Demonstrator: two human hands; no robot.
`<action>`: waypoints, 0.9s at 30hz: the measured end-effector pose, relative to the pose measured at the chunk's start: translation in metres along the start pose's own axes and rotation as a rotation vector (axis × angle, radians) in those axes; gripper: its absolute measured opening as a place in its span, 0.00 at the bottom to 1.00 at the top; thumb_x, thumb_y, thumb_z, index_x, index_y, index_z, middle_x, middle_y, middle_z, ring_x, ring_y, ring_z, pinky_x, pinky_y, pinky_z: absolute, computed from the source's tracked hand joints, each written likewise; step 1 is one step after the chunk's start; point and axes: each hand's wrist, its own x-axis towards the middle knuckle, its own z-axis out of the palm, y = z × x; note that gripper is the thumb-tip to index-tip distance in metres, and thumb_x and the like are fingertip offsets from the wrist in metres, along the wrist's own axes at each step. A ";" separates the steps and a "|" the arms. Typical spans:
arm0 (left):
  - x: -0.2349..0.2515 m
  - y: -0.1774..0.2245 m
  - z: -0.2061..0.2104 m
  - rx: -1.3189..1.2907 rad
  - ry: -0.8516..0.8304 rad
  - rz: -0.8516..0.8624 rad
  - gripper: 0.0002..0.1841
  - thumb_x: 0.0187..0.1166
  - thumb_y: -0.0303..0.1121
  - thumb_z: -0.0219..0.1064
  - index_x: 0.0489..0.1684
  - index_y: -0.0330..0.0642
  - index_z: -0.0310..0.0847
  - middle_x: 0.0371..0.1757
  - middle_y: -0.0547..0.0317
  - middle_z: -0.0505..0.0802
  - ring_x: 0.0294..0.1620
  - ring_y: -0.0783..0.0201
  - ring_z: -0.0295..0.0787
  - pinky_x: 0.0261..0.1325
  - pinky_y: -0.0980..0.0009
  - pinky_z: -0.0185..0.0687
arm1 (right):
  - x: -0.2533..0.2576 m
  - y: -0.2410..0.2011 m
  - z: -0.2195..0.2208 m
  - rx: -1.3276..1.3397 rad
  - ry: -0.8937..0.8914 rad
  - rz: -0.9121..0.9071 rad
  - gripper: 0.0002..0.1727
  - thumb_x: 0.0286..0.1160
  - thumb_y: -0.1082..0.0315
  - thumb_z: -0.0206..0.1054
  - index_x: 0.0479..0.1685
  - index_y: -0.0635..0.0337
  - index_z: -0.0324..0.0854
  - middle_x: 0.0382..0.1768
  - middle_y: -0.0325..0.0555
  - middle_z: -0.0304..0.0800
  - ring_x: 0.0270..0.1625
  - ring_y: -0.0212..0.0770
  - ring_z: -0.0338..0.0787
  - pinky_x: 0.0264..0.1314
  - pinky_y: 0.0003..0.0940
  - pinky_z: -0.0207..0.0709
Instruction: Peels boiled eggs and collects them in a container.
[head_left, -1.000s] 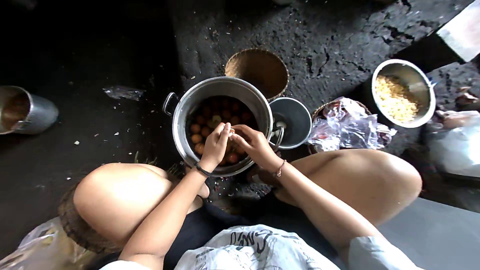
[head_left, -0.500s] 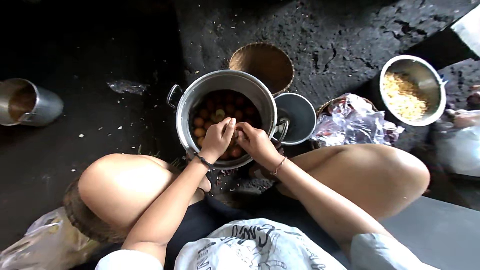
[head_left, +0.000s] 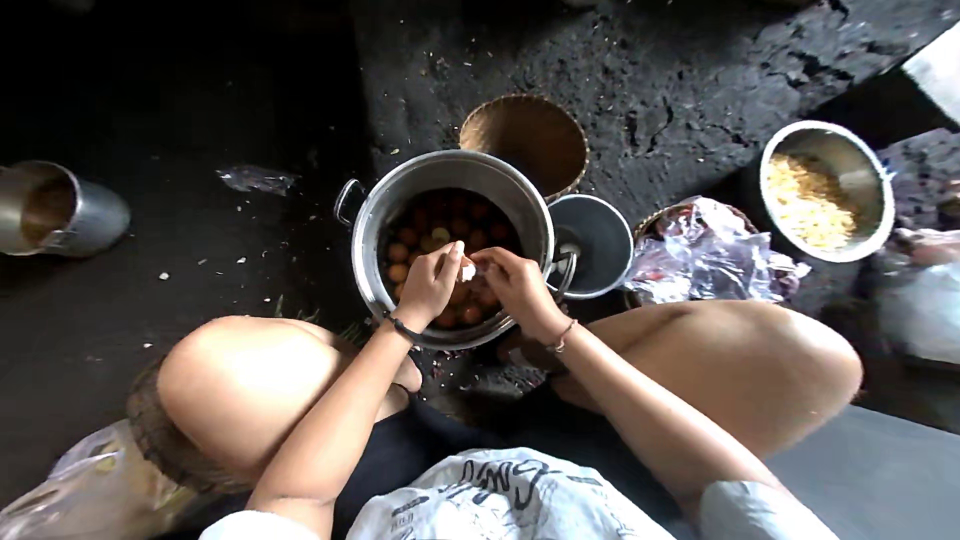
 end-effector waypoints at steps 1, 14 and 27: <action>0.000 -0.001 -0.001 0.001 -0.004 -0.015 0.29 0.95 0.49 0.39 0.44 0.42 0.86 0.30 0.58 0.89 0.26 0.67 0.84 0.33 0.66 0.82 | 0.001 0.001 -0.002 0.005 0.000 -0.022 0.16 0.83 0.77 0.55 0.61 0.65 0.85 0.50 0.51 0.92 0.48 0.38 0.92 0.54 0.35 0.86; 0.005 -0.003 -0.011 0.107 -0.102 -0.035 0.35 0.93 0.54 0.34 0.23 0.45 0.82 0.16 0.61 0.77 0.18 0.63 0.74 0.24 0.62 0.71 | 0.002 0.001 -0.007 -0.086 -0.083 -0.278 0.13 0.84 0.66 0.64 0.53 0.63 0.90 0.47 0.48 0.93 0.48 0.34 0.93 0.54 0.27 0.88; 0.002 0.007 -0.026 0.112 -0.365 -0.046 0.42 0.89 0.64 0.33 0.32 0.35 0.84 0.29 0.52 0.86 0.32 0.59 0.84 0.38 0.55 0.81 | 0.003 -0.004 -0.015 -0.175 -0.184 -0.494 0.11 0.82 0.64 0.68 0.52 0.59 0.90 0.46 0.46 0.91 0.46 0.36 0.92 0.52 0.30 0.88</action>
